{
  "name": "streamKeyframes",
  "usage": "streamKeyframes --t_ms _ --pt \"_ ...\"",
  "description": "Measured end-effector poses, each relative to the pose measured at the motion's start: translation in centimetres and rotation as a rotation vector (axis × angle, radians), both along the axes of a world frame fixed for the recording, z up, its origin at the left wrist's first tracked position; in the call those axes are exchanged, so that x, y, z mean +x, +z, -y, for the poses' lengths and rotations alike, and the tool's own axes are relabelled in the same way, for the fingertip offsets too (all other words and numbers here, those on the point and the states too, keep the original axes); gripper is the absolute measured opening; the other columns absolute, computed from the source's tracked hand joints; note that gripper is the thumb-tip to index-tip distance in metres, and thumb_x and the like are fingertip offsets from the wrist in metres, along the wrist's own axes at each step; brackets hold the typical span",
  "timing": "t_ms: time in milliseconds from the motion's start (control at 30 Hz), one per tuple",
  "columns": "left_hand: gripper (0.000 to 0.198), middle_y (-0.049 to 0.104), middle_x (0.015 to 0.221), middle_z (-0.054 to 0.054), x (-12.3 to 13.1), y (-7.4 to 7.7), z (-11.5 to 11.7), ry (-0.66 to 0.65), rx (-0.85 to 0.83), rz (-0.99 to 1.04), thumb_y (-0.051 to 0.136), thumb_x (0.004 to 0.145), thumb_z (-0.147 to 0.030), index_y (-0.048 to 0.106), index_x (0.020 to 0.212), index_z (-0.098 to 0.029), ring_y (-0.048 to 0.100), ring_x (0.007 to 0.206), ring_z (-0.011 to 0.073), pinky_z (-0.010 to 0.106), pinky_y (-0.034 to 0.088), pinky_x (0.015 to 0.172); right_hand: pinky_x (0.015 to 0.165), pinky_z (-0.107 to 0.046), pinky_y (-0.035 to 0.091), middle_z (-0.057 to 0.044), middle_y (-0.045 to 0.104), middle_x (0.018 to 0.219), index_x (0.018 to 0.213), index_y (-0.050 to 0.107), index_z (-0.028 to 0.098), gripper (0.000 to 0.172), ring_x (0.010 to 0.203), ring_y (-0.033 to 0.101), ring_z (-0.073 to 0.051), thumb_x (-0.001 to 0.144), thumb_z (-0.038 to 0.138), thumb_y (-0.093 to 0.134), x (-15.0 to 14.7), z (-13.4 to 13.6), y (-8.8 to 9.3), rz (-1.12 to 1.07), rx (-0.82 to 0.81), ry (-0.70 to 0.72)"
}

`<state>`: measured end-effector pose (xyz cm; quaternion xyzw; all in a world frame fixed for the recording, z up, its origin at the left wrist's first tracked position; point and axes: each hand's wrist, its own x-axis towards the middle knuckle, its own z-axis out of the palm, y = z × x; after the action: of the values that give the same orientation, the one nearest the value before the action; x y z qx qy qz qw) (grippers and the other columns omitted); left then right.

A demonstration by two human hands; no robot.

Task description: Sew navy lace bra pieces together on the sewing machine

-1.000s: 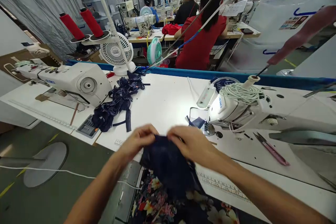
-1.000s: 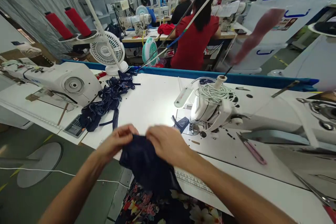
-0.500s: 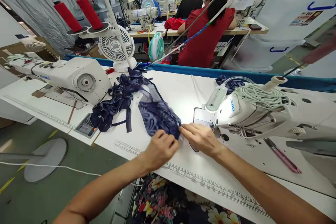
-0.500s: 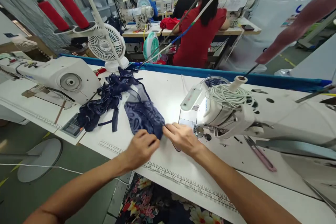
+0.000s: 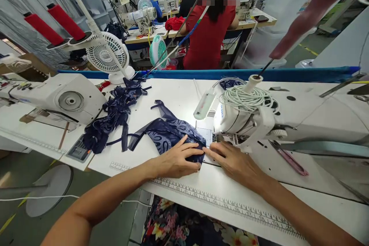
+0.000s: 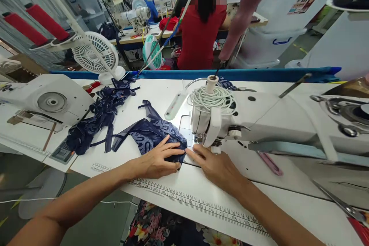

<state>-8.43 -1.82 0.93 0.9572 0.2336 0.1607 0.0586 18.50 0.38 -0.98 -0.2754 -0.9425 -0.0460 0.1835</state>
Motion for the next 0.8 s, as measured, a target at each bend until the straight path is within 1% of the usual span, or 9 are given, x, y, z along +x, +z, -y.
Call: streamKeyframes --t_ms 67,100,167,267,367,467,533,633,800 --pt "0.017 0.056 0.135 0.012 0.3 -0.6 -0.4 0.029 -0.06 0.024 0.052 0.096 -0.025 0.067 0.1 -0.019 0.039 0.138 0.03 0.064 0.022 0.116 0.047 -0.021 0.037 -0.007 0.066 0.112 0.132 0.054 0.023 0.054 0.077 0.06 -0.014 0.087 -0.002 0.037 1.2 0.5 -0.3 -0.044 0.02 -0.028" --pt "0.018 0.055 0.137 0.012 0.6 -0.8 -0.7 0.047 -0.084 0.035 0.051 0.097 -0.026 0.067 0.101 -0.019 0.037 0.14 0.0312 0.065 0.02 0.116 0.047 -0.022 0.037 -0.007 0.067 0.109 0.131 0.055 0.023 0.052 0.072 0.058 -0.013 0.088 -0.001 0.039 1.8 0.7 -0.4 -0.07 0.046 -0.049" --pt "0.02 0.054 0.139 0.013 1.5 -1.1 -1.7 0.093 -0.125 0.059 0.051 0.097 -0.028 0.067 0.104 -0.018 0.035 0.141 0.033 0.066 0.017 0.116 0.051 -0.024 0.04 -0.007 0.068 0.092 0.124 0.062 0.022 0.043 0.066 0.056 -0.014 0.089 0.003 0.044 2.8 0.9 -0.6 -0.133 0.097 -0.124" --pt "0.021 0.053 0.14 0.013 3.0 -1.2 -3.5 0.151 -0.162 0.083 0.052 0.097 -0.031 0.067 0.106 -0.019 0.033 0.142 0.0339 0.066 0.015 0.116 0.052 -0.026 0.039 -0.005 0.059 0.073 0.106 0.072 0.024 0.031 0.064 0.053 -0.016 0.092 0.011 0.047 3.5 0.8 -0.8 -0.207 0.072 -0.234" --pt "0.022 0.052 0.138 0.014 4.1 -0.9 -4.7 0.159 -0.177 0.072 0.052 0.097 -0.032 0.068 0.106 -0.019 0.035 0.14 0.0329 0.062 0.019 0.116 0.051 -0.025 0.039 -0.006 0.061 0.077 0.096 0.074 0.024 0.03 0.065 0.054 -0.015 0.092 0.011 0.047 3.5 0.6 -0.8 -0.26 0.042 -0.236" --pt "0.022 0.052 0.136 0.015 4.7 -0.6 -4.9 0.14 -0.187 0.061 0.052 0.097 -0.031 0.068 0.109 -0.021 0.041 0.135 0.03 0.056 0.023 0.115 0.059 -0.026 0.048 -0.008 0.067 0.092 0.101 0.073 0.023 0.03 0.071 0.059 -0.015 0.092 0.011 0.046 3.6 0.5 -1.0 -0.272 0.047 -0.23" --pt "0.022 0.053 0.133 0.015 4.8 -0.4 -4.7 0.131 -0.203 0.051 0.052 0.097 -0.031 0.067 0.11 -0.021 0.043 0.133 0.0298 0.057 0.023 0.115 0.063 -0.027 0.052 -0.009 0.068 0.097 0.105 0.072 0.024 0.031 0.075 0.062 -0.016 0.092 0.013 0.046 3.7 0.5 -1.2 -0.255 0.03 -0.251" --pt "0.023 0.056 0.125 0.014 4.9 -0.4 -4.6 0.131 -0.222 0.04 0.05 0.097 -0.029 0.067 0.11 -0.021 0.044 0.132 0.0305 0.058 0.024 0.114 0.066 -0.028 0.054 -0.008 0.069 0.096 0.1 0.073 0.024 0.029 0.079 0.064 -0.017 0.092 0.013 0.048 3.8 0.5 -1.4 -0.266 -0.011 -0.264" --pt "0.023 0.057 0.123 0.013 5.1 -0.7 -5.4 0.14 -0.206 0.05 0.048 0.098 -0.028 0.067 0.107 -0.021 0.045 0.131 0.0295 0.056 0.03 0.112 0.059 -0.026 0.049 -0.007 0.065 0.084 0.081 0.07 0.02 0.025 0.074 0.062 -0.016 0.09 0.01 0.05 3.5 0.4 -1.1 -0.314 -0.023 -0.265"
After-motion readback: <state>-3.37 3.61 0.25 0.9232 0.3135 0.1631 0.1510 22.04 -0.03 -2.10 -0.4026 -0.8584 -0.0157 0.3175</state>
